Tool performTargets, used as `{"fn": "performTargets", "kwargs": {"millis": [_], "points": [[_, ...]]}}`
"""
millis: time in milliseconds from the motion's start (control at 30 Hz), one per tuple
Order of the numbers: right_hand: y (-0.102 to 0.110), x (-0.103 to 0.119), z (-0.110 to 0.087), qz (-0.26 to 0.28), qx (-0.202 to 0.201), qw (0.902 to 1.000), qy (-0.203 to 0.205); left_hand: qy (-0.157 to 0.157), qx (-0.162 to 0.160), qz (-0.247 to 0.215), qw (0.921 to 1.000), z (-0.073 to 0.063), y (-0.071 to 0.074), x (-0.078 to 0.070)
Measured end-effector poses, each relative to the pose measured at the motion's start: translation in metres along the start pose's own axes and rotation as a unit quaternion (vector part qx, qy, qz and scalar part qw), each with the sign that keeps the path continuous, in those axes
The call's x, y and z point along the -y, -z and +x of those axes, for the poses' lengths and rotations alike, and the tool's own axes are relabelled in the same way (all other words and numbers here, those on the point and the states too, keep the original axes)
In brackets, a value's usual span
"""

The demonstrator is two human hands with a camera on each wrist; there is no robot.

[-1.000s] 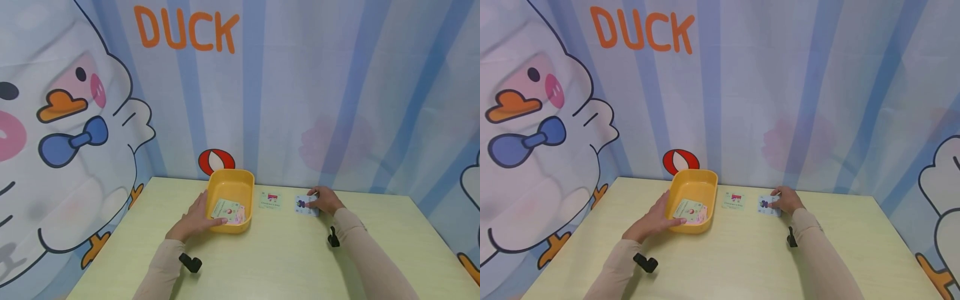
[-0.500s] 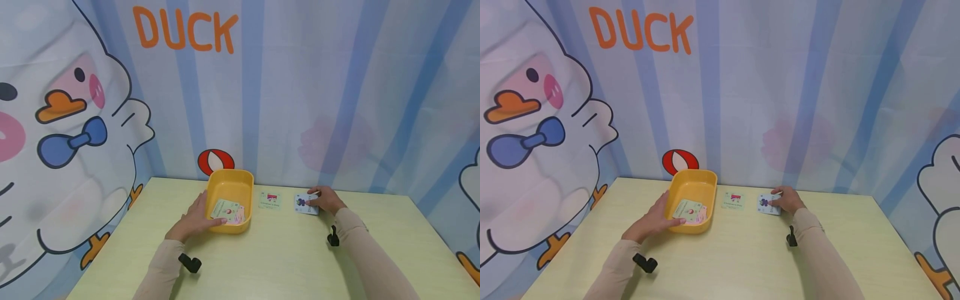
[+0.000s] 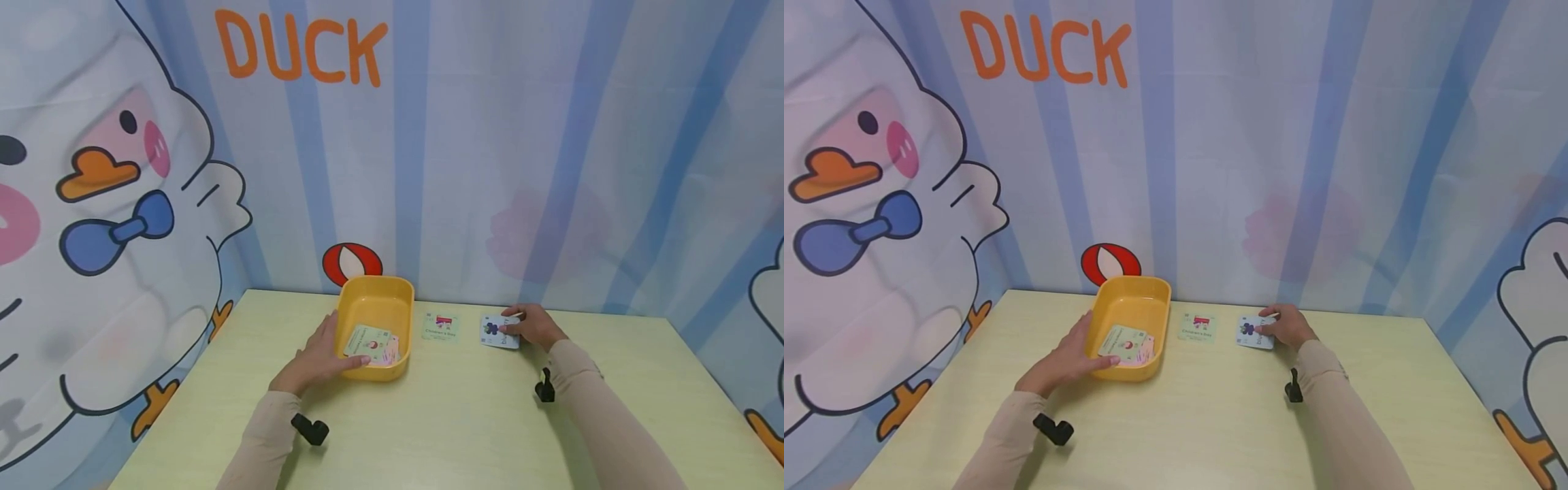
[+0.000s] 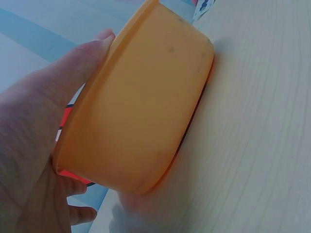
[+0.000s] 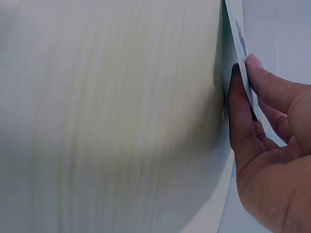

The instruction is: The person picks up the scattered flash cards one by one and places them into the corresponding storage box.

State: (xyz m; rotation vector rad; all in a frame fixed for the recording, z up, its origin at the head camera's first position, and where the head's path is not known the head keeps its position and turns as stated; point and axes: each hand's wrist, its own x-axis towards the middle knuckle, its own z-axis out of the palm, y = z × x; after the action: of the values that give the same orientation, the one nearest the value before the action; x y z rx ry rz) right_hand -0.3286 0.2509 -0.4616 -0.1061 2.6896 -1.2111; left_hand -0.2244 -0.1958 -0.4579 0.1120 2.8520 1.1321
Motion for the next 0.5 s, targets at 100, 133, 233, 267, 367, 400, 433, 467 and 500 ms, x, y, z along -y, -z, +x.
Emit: {"fn": "performTargets", "kwargs": {"millis": [100, 133, 233, 267, 367, 400, 433, 467, 500], "points": [[0.0006, 0.0010, -0.0014, 0.009, 0.001, 0.9999, 0.005, 0.000, -0.001, 0.002, 1.0000, 0.0009, -0.0002, 0.0007], [0.0009, 0.0014, -0.0019, 0.012, 0.003, 0.9999, 0.008, 0.000, -0.001, 0.001, 1.0000, 0.0011, -0.0003, 0.0009], [0.0019, 0.0021, -0.0029, 0.015, 0.009, 0.9997, 0.016, 0.001, 0.001, 0.004, 1.0000, 0.0020, -0.0003, 0.0016], [0.0022, 0.0022, -0.0029, 0.016, 0.010, 0.9997, 0.017, 0.002, 0.001, 0.004, 1.0000, 0.0020, -0.0003, 0.0016], [0.0026, 0.0014, -0.0021, 0.013, 0.011, 0.9997, 0.019, 0.004, 0.003, 0.005, 1.0000, 0.0013, -0.0001, 0.0011], [0.0027, 0.0008, -0.0018, 0.011, 0.012, 0.9997, 0.020, 0.006, 0.004, 0.005, 1.0000, 0.0009, -0.0001, 0.0008], [0.0025, 0.0004, -0.0014, 0.010, 0.010, 0.9997, 0.019, 0.007, 0.004, 0.005, 1.0000, 0.0006, 0.0001, 0.0006], [0.0024, 0.0001, -0.0012, 0.011, 0.009, 0.9998, 0.017, 0.009, 0.005, 0.005, 0.9999, 0.0003, 0.0000, 0.0003], [0.0023, -0.0002, -0.0010, 0.011, 0.010, 0.9997, 0.017, 0.009, 0.005, 0.005, 0.9999, 0.0002, 0.0001, 0.0001]]}}
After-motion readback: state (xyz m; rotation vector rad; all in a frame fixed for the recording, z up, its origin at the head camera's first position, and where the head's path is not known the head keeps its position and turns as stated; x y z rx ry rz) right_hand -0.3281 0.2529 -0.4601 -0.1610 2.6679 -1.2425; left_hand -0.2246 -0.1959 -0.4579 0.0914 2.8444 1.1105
